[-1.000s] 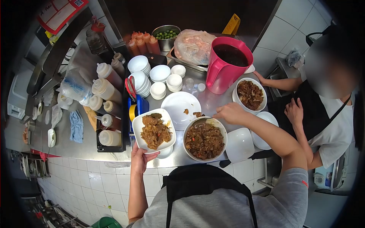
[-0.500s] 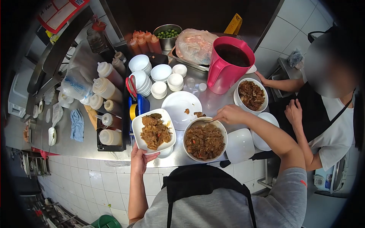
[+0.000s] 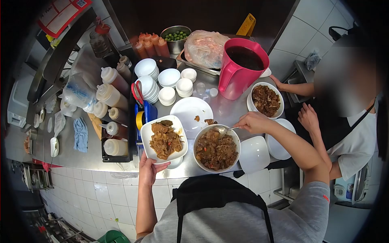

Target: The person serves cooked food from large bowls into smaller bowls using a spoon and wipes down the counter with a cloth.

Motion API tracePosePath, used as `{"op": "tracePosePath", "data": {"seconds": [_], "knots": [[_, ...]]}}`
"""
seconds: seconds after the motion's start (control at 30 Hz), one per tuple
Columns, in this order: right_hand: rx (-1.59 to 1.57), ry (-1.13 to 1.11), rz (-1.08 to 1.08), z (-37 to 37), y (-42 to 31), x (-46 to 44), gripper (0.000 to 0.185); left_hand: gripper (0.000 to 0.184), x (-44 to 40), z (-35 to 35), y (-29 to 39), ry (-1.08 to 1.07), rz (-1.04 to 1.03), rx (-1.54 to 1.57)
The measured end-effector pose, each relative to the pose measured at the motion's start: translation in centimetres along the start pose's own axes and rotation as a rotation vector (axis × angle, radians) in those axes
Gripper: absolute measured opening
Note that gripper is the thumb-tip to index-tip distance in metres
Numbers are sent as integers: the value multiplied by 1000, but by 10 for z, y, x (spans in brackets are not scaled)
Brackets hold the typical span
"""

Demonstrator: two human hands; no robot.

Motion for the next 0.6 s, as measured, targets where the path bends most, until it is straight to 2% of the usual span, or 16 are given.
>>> {"op": "tracePosePath", "data": {"seconds": [0.37,0.47,0.6], "knots": [[-211,59,19,-12,8,0,27,58,3,-9,4,-28,15,-50],[-211,91,-2,13,-8,10,27,60,-2,-11,-2,-46,58,-95],[-191,212,110,31,-36,11,25,68,-8,-23,-7,-109,128,-137]]}}
Point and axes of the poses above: each hand's wrist, its own x-axis away from the middle knuckle, its own z-axis out of the back of the hand, y = z × x, the point moved 1 cm from there along -x, towards the middle knuckle, and after that the axes turned 1 degree about x, right-handed, at the moved point
